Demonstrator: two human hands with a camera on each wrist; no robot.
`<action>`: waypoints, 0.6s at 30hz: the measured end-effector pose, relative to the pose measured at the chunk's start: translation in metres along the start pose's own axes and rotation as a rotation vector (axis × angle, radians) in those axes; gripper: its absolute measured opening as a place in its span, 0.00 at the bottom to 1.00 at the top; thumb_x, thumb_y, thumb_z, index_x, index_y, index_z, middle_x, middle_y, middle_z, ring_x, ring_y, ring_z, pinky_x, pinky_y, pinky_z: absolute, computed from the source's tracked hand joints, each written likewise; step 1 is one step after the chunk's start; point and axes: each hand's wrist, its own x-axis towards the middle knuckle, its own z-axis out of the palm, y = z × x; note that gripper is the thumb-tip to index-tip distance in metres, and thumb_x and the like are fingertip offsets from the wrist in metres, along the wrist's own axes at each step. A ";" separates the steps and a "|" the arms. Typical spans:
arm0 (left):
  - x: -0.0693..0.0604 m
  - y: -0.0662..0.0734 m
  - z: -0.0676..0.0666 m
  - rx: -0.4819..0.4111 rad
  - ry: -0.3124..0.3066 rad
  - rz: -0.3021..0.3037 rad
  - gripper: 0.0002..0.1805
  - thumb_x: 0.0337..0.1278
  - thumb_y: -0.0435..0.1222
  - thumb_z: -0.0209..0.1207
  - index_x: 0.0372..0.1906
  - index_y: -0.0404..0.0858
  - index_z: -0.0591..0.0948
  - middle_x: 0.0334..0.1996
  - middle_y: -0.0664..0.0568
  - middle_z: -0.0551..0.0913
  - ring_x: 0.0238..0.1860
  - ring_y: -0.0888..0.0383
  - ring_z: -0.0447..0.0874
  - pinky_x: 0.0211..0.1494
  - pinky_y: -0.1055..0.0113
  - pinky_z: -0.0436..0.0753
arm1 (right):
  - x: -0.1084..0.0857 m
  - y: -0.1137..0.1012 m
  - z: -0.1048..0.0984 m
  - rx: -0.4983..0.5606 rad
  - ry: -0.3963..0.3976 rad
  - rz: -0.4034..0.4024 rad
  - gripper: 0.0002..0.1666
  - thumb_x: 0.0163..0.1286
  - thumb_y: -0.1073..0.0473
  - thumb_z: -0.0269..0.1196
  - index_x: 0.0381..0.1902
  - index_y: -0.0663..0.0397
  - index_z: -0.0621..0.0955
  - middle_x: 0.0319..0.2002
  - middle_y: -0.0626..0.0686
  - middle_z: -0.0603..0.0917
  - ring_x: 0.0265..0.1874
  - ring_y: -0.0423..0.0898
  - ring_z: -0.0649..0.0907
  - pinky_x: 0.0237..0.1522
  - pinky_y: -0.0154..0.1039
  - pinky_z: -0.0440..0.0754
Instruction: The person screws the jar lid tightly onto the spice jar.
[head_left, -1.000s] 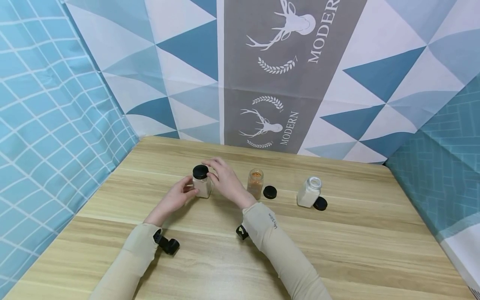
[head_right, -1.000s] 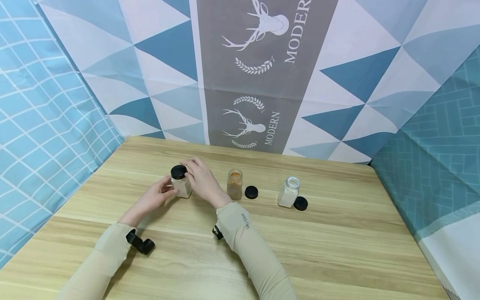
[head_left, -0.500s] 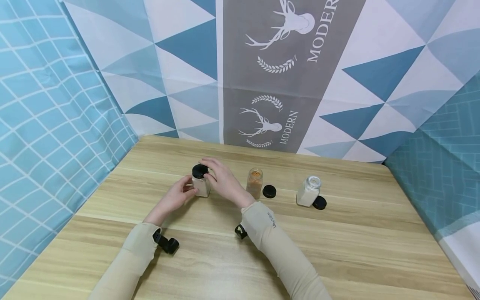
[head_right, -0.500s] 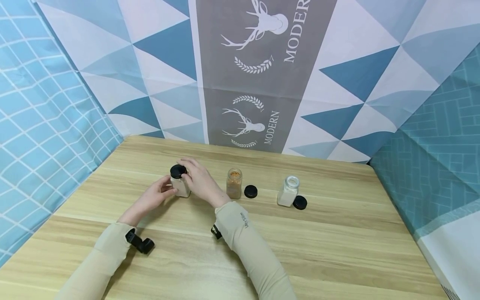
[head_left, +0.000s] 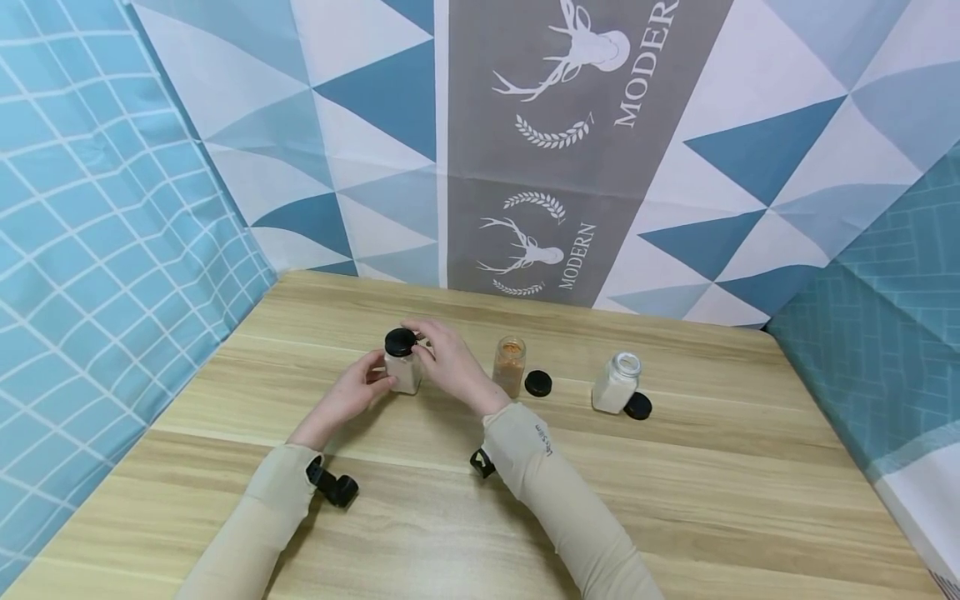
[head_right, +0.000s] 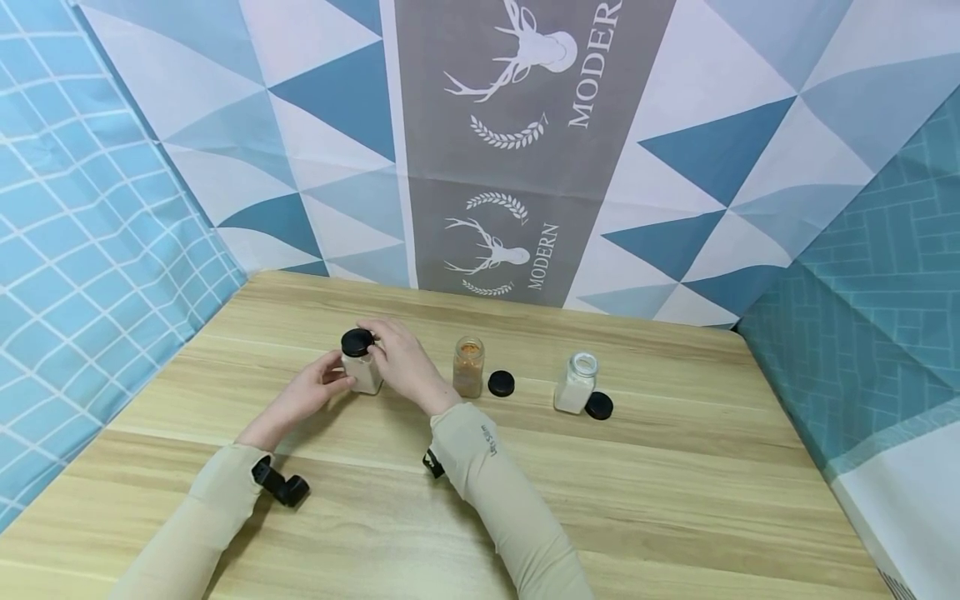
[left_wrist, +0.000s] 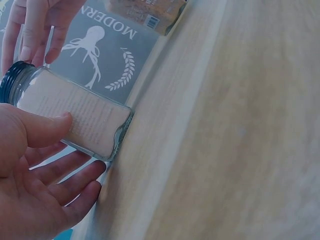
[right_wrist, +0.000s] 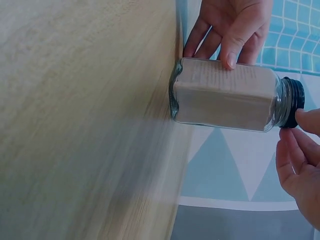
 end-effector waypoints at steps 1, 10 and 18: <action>0.000 0.000 0.000 0.003 0.001 0.001 0.30 0.62 0.37 0.52 0.66 0.33 0.58 0.61 0.31 0.64 0.59 0.36 0.66 0.61 0.47 0.67 | 0.000 0.000 0.000 0.003 0.000 0.008 0.22 0.66 0.65 0.55 0.58 0.56 0.71 0.55 0.54 0.76 0.47 0.45 0.78 0.51 0.33 0.76; -0.001 -0.003 0.000 0.015 0.006 -0.012 0.30 0.62 0.37 0.53 0.67 0.36 0.58 0.61 0.34 0.65 0.59 0.38 0.67 0.61 0.47 0.68 | 0.000 0.002 0.002 0.010 0.049 0.046 0.19 0.66 0.64 0.56 0.55 0.55 0.73 0.43 0.50 0.78 0.39 0.41 0.79 0.40 0.27 0.77; 0.000 -0.003 0.000 -0.005 -0.002 0.000 0.30 0.61 0.36 0.53 0.67 0.37 0.58 0.61 0.35 0.65 0.60 0.38 0.67 0.61 0.48 0.68 | 0.000 0.004 0.001 0.007 0.029 0.046 0.23 0.65 0.60 0.57 0.59 0.51 0.72 0.52 0.51 0.75 0.49 0.43 0.77 0.52 0.33 0.75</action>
